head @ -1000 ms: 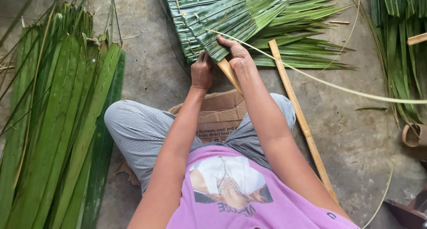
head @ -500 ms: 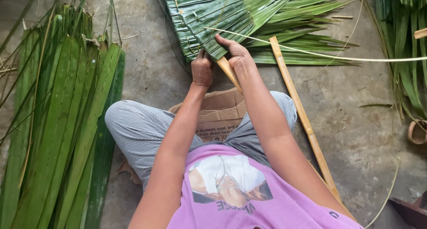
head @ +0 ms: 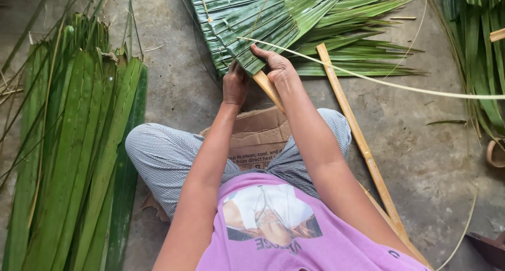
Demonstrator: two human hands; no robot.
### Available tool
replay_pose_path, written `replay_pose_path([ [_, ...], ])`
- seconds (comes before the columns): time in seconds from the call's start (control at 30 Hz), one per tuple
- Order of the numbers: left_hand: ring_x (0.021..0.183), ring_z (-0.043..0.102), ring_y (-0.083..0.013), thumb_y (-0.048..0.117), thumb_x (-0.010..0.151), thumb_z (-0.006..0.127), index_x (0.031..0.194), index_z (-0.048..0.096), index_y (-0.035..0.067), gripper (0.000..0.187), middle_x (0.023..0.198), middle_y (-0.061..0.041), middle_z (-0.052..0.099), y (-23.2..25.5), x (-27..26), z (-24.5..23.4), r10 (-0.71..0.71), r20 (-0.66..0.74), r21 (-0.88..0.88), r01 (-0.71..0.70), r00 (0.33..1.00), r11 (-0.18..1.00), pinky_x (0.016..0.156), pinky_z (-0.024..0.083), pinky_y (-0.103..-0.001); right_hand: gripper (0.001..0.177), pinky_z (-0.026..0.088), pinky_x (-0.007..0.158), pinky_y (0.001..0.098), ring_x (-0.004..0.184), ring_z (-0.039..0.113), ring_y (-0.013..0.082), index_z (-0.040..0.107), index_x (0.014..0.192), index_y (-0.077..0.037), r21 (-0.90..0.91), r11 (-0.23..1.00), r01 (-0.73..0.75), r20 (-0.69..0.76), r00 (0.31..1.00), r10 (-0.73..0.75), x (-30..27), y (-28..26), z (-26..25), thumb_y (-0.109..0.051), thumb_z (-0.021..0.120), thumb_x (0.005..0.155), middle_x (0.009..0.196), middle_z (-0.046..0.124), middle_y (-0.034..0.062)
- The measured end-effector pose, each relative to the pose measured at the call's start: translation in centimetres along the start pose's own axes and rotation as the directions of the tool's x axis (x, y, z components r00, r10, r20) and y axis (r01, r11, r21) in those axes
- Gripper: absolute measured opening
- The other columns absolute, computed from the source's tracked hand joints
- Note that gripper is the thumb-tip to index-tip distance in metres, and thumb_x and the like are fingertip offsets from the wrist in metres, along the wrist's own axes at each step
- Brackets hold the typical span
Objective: Weaving palm leaves onto a wooden frame to create a thatched panel
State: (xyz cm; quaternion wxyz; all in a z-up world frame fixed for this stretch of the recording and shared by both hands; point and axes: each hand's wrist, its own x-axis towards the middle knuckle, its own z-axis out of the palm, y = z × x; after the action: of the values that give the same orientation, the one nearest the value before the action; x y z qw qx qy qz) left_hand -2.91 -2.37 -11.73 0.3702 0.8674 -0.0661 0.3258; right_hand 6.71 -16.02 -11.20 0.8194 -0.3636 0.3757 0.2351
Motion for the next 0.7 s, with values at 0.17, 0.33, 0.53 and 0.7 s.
replay_pose_path([
  [0.17,0.087,0.072,-0.0395,0.003,0.083,0.060,0.101,0.069,0.012,0.022,0.107,-0.011,0.068,1.9,1.0,-0.5,-0.075,-0.005,-0.102,0.074,0.997,0.992,0.067,0.062,-0.044,0.060,0.062,0.089,0.0580,0.098,0.075,0.0430,0.067,0.109,0.009,0.037,0.999,-0.007,0.001,1.000,0.006,1.0,0.2,-0.3,-0.005,0.103,0.063,0.104,0.075,0.0245],
  [0.33,0.079,0.067,-0.0460,0.002,0.085,0.057,0.097,0.064,0.007,0.015,0.099,-0.015,0.063,1.1,0.5,-1.7,-0.082,0.064,-0.103,0.088,0.995,0.991,0.061,0.057,-0.053,0.060,0.062,0.088,0.0580,0.099,0.075,0.0419,0.066,0.111,0.008,0.002,1.000,-0.022,-0.012,1.000,0.022,-0.2,0.1,0.0,-0.007,0.102,0.064,0.105,0.075,0.0236],
  [0.53,0.079,0.067,-0.0461,0.004,0.090,0.051,0.081,0.058,0.006,0.011,0.084,-0.015,0.062,4.4,2.7,-4.2,-0.164,0.184,0.047,0.158,0.969,0.986,0.065,0.058,-0.054,0.060,0.063,0.086,0.0576,0.096,0.076,0.0418,0.066,0.110,0.007,-0.004,1.000,-0.017,-0.016,1.000,0.017,-0.2,0.3,-0.1,-0.008,0.102,0.064,0.102,0.075,0.0237],
  [0.7,0.068,0.071,-0.0388,0.012,0.088,0.049,0.085,0.057,0.013,0.008,0.087,-0.009,0.063,3.3,3.4,-4.1,-0.319,0.287,0.325,0.222,0.903,0.919,0.065,0.060,-0.053,0.058,0.063,0.086,0.0573,0.095,0.076,0.0408,0.066,0.109,0.008,-0.030,1.000,-0.005,0.015,1.000,0.005,0.2,-1.0,-0.2,-0.009,0.101,0.066,0.101,0.076,0.0225],
])
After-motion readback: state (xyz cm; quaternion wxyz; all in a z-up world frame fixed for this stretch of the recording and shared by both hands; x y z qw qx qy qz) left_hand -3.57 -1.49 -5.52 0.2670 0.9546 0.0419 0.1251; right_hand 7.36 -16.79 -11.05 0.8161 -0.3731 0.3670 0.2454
